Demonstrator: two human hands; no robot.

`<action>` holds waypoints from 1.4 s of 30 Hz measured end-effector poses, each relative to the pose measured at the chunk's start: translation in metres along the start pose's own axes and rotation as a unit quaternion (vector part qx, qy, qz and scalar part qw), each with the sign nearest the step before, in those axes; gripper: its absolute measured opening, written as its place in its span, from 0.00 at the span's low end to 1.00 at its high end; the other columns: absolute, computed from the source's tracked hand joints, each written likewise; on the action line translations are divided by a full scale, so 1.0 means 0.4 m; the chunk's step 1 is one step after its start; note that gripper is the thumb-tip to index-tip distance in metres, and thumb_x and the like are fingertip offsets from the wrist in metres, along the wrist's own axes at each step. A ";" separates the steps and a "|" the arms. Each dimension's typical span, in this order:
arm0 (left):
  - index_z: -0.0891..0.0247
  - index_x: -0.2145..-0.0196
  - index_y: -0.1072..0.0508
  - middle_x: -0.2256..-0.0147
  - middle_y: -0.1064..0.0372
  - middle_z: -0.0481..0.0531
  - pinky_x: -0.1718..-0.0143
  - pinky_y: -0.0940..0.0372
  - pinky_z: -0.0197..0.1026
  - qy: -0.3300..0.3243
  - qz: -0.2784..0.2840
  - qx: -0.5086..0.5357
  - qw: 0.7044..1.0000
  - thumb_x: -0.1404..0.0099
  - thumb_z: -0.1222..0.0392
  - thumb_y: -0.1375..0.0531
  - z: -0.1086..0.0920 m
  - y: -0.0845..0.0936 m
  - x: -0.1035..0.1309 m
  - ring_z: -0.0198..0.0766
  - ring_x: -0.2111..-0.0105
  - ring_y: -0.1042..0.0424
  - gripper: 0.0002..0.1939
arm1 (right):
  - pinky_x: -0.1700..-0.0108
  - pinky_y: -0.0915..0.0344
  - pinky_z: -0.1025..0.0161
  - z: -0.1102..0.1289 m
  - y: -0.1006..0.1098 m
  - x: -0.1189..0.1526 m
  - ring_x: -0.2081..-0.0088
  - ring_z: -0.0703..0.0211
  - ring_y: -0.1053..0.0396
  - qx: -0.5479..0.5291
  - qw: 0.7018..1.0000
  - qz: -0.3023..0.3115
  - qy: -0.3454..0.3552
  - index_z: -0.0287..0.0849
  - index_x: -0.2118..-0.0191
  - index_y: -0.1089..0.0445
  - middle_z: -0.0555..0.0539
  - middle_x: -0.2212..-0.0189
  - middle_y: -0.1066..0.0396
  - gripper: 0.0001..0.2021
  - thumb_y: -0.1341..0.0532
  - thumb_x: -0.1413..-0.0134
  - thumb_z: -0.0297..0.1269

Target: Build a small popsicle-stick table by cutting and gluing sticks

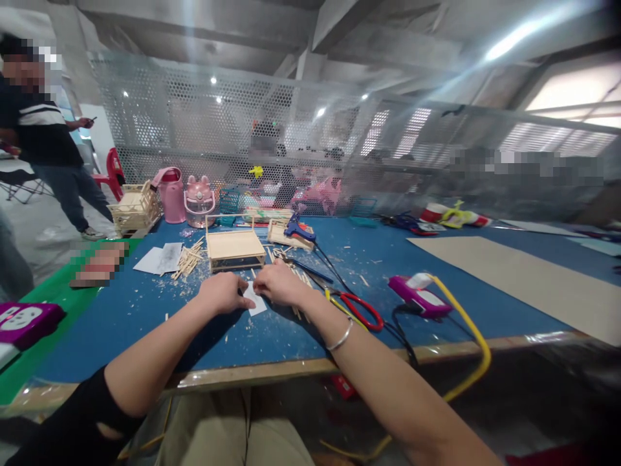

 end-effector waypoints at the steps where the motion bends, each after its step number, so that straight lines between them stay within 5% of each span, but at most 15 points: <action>1: 0.50 0.64 0.27 0.64 0.27 0.55 0.68 0.38 0.42 0.000 0.001 0.005 1.000 0.55 0.39 0.42 0.000 -0.001 -0.001 0.51 0.62 0.30 0.22 | 0.63 0.56 0.61 -0.001 -0.002 0.000 0.66 0.59 0.35 -0.003 1.000 0.001 0.001 0.42 0.72 0.28 0.46 0.71 0.27 0.07 0.44 0.51 0.32; 42: 0.49 0.59 0.28 0.63 0.27 0.54 0.68 0.38 0.41 0.002 0.021 -0.009 1.000 0.54 0.38 0.43 0.000 -0.003 0.002 0.50 0.61 0.29 0.26 | 0.66 0.51 0.66 -0.024 -0.005 -0.003 0.69 0.64 0.33 -0.060 0.997 -0.036 0.014 0.44 0.68 0.26 0.49 0.72 0.26 0.07 0.42 0.51 0.36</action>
Point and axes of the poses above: each hand's wrist, its own x-axis away from the middle knuckle, its own y-axis out of the back of the hand, z = x × y, the point moved 10 cm from there along -x, towards the middle knuckle
